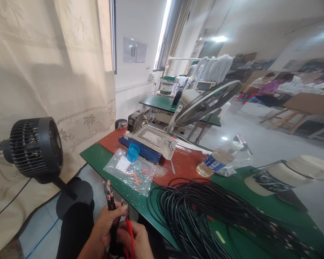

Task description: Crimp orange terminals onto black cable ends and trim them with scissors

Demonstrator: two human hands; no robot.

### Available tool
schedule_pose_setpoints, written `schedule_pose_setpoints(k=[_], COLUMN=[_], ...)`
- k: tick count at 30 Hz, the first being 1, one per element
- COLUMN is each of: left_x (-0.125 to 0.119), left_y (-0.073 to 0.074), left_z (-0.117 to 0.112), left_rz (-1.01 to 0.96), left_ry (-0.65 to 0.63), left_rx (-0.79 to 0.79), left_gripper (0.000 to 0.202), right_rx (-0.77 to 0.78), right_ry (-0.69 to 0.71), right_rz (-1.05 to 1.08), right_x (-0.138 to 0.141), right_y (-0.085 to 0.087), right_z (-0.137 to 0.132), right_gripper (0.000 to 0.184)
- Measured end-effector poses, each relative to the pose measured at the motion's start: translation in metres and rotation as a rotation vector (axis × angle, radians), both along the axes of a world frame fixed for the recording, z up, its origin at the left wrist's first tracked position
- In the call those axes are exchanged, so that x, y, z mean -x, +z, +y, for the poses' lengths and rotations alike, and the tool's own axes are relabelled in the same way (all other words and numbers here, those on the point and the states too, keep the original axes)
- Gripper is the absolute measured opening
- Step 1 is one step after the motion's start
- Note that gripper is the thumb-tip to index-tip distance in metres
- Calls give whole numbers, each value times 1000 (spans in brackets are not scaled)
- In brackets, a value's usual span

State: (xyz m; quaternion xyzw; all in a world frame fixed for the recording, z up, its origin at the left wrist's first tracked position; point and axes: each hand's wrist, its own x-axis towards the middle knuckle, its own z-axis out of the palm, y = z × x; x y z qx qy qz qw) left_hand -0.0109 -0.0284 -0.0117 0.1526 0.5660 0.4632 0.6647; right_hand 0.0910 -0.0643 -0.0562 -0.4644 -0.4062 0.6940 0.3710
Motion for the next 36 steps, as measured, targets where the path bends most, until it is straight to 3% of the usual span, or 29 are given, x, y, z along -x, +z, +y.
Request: schedule_pose_setpoints(k=[5, 10, 16, 24, 36], left_x=[-1, 4, 7, 5, 2], left_y=[6, 0, -3, -3, 1], left_z=[0, -1, -2, -2, -1], left_rz=[53, 71, 83, 108, 195], left_ry=[2, -38, -60, -82, -39], left_rx=[-47, -50, -70, -95, -103], left_gripper=[35, 36, 28, 23, 20], right_rx=[-14, -219, -39, -16, 82], right_ry=[7, 101, 175, 198, 181], right_rz=[0, -18, 7, 23, 43], right_x=[-2, -17, -28, -37, -34], right_y=[1, 20, 25, 35, 32], right_z=[1, 8, 11, 11, 11], right_gripper=[59, 58, 63, 60, 60])
